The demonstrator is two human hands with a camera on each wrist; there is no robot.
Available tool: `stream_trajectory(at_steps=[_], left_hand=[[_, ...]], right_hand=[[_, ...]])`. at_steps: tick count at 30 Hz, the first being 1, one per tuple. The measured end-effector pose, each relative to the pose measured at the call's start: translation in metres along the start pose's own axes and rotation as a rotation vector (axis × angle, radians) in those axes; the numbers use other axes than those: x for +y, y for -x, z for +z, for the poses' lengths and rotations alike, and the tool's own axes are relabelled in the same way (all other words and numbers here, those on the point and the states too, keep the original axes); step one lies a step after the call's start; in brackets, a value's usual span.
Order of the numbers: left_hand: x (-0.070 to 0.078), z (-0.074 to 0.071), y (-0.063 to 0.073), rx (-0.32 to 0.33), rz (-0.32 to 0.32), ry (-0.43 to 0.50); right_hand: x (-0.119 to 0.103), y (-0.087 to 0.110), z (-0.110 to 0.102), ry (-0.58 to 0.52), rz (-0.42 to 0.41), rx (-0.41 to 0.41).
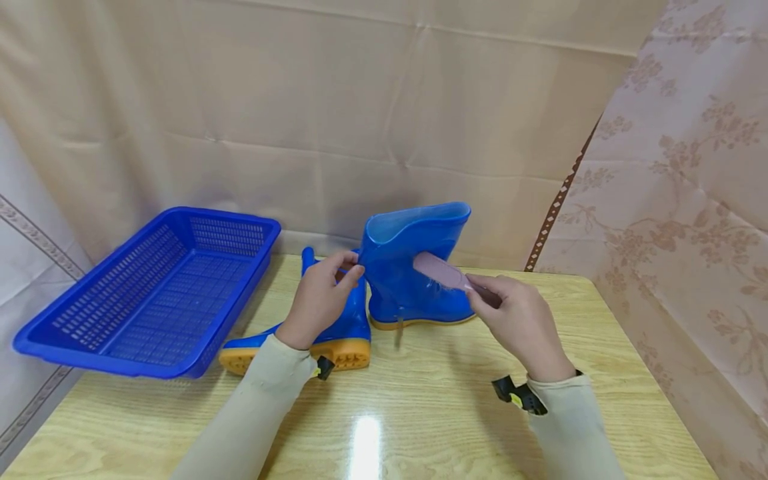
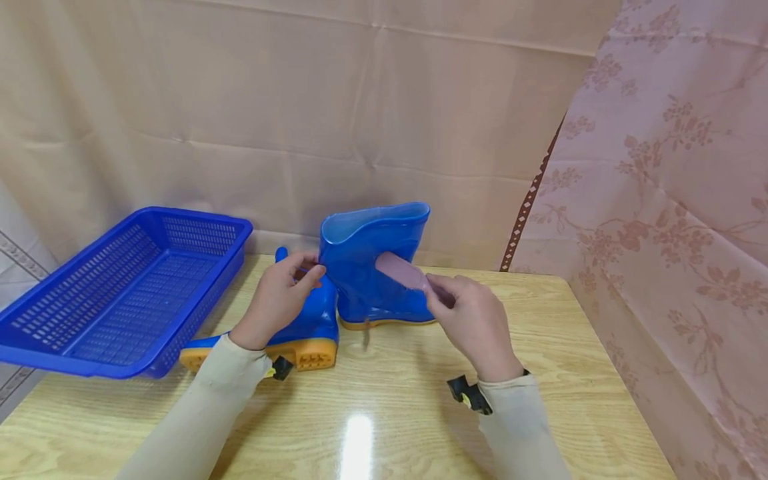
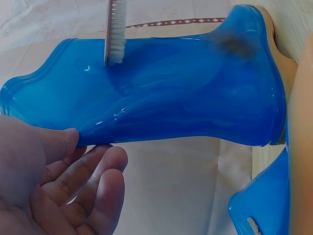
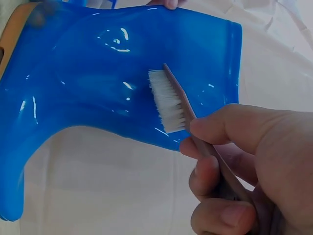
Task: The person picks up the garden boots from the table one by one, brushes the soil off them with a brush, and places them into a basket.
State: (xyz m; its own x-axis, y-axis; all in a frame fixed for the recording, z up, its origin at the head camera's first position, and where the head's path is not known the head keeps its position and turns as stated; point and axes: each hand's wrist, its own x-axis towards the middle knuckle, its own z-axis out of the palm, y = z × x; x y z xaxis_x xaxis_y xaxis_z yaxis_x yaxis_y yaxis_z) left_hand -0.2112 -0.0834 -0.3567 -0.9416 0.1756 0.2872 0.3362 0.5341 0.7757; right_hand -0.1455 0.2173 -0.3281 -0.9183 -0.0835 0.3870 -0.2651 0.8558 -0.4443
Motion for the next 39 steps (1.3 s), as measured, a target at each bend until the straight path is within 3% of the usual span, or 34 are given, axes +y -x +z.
stream_trajectory(at_steps=[8, 17, 21, 31, 39], left_hand=[[0.0016, -0.0009, -0.0002, 0.003, -0.002, -0.006], [0.0017, -0.0008, -0.0005, 0.002, 0.009, -0.006], [0.0022, -0.0002, -0.0011, 0.001, 0.011, -0.007], [0.002, -0.0002, -0.0009, 0.003, 0.009, -0.004], [-0.0006, 0.0005, 0.0002, 0.003, 0.017, -0.001]], right_hand=[[0.0004, -0.0016, 0.0068, 0.002, -0.009, -0.067], [-0.0009, -0.0021, 0.0089, 0.025, -0.095, 0.009], [-0.002, -0.0019, 0.0084, 0.029, -0.097, 0.014], [0.0023, -0.002, 0.0088, 0.054, -0.03, -0.129], [-0.0027, -0.0028, 0.0106, 0.001, -0.07, -0.05]])
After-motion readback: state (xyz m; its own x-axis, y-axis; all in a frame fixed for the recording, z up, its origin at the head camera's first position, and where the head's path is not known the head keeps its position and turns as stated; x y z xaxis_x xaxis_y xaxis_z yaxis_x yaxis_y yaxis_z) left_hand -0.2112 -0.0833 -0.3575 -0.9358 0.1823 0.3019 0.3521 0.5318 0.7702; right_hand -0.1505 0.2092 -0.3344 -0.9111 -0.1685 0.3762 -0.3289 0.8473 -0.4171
